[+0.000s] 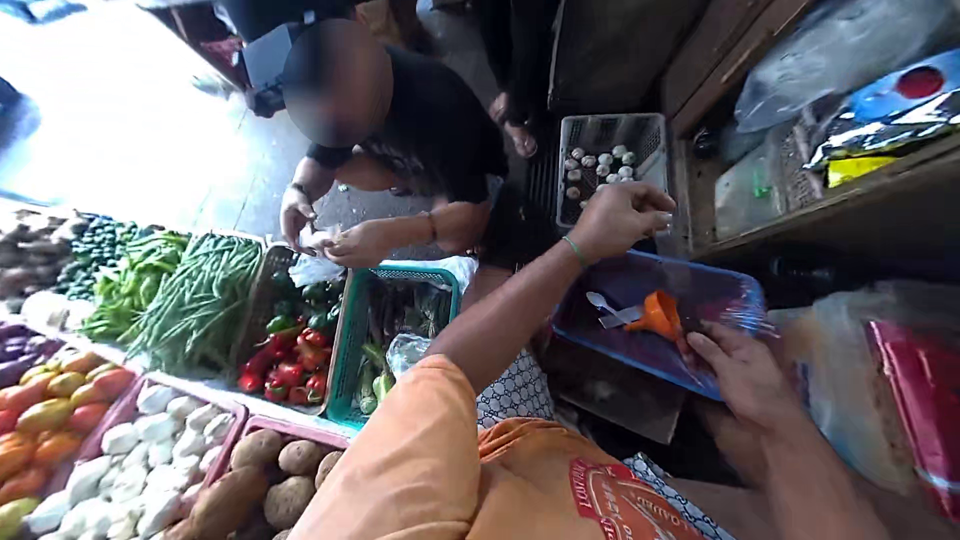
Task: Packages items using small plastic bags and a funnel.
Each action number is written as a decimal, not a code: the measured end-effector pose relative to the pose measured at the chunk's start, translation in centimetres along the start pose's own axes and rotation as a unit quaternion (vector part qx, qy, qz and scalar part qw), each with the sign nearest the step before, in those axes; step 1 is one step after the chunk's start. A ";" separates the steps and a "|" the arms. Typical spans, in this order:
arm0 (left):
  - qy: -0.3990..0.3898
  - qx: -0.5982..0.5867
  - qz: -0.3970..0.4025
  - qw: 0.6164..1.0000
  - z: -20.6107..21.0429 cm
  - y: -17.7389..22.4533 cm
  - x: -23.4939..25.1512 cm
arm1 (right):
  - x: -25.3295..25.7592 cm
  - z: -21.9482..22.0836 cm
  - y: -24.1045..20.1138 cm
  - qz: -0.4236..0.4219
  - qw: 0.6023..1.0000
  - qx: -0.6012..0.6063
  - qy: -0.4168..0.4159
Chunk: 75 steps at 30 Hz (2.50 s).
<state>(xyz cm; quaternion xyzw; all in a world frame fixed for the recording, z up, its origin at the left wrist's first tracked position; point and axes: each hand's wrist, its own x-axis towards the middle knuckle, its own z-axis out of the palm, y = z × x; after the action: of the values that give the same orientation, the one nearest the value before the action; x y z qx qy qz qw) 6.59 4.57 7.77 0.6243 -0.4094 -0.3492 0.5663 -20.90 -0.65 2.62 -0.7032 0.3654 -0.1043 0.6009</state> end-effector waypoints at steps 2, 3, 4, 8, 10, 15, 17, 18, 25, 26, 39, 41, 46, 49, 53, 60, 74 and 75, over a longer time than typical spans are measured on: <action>-0.004 -0.004 -0.013 1.000 0.0 -2.1 0.4 | 0.3 0.0 1.0 0.015 1.000 -0.020 -0.004; -0.013 -0.007 -0.024 1.000 0.0 -3.3 0.7 | 0.4 -0.2 1.5 0.027 0.999 -0.034 -0.004; -0.028 -0.016 -0.040 0.999 0.2 -4.8 0.9 | 0.4 -0.5 1.9 0.040 0.998 -0.052 -0.003; -0.115 -0.058 -0.153 0.980 2.1 -12.1 1.2 | 0.1 -2.1 3.4 0.098 0.979 -0.181 -0.002; -0.145 -0.059 -0.215 0.964 3.2 -15.7 0.7 | 0.7 -2.5 3.3 0.123 0.954 -0.272 -0.023; -0.198 0.028 -0.317 0.927 5.1 -20.0 0.7 | 3.8 -1.6 1.5 0.174 0.875 -0.435 -0.122; -0.161 0.117 -0.313 0.929 3.5 -17.8 0.9 | 5.8 0.0 0.9 0.198 0.832 -0.485 -0.182; -0.120 0.142 -0.301 0.935 1.7 -16.0 0.4 | 6.7 1.0 0.8 0.206 0.812 -0.504 -0.211; 0.110 0.105 -0.254 0.955 -12.5 -11.0 -2.9 | 9.5 2.9 1.3 0.241 0.732 -0.585 -0.253; 0.143 0.061 -0.255 0.954 -13.4 -10.7 -2.9 | 10.0 3.0 1.0 0.233 0.726 -0.594 -0.256; 0.236 0.182 -0.315 0.901 -17.0 -11.1 -8.7 | 9.6 2.7 0.1 0.174 0.674 -0.653 -0.298; 0.236 0.174 -0.309 0.905 -17.3 -11.7 -8.9 | 9.6 3.4 0.0 0.190 0.673 -0.650 -0.298; 0.164 0.190 -0.292 0.923 -15.9 -11.3 -9.6 | 8.8 5.1 -2.1 0.155 0.723 -0.600 -0.305; 0.131 0.190 -0.259 0.938 -13.3 -10.1 -8.3 | 8.8 4.2 -0.7 0.183 0.752 -0.570 -0.278; 0.113 0.184 -0.231 0.949 -9.6 -8.1 -7.2 | 8.9 3.6 0.3 0.191 0.767 -0.553 -0.263; 0.018 0.299 -0.247 0.921 -3.4 -12.5 -8.0 | 9.1 3.0 1.0 0.192 0.792 -0.520 -0.254; -0.011 0.344 -0.217 0.913 -2.3 -13.1 -7.0 | 6.1 -0.1 1.5 0.169 0.806 -0.528 -0.206; -0.041 0.325 -0.191 0.925 -1.5 -12.5 -6.8 | 5.6 -0.4 1.2 0.164 0.810 -0.527 -0.199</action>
<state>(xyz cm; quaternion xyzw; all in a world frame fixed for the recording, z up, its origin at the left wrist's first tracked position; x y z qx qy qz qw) 6.49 11.69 -4.70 0.8256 -0.3967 -0.3235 0.2374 -17.61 -4.57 -0.06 -0.8468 0.3467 0.3467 0.2060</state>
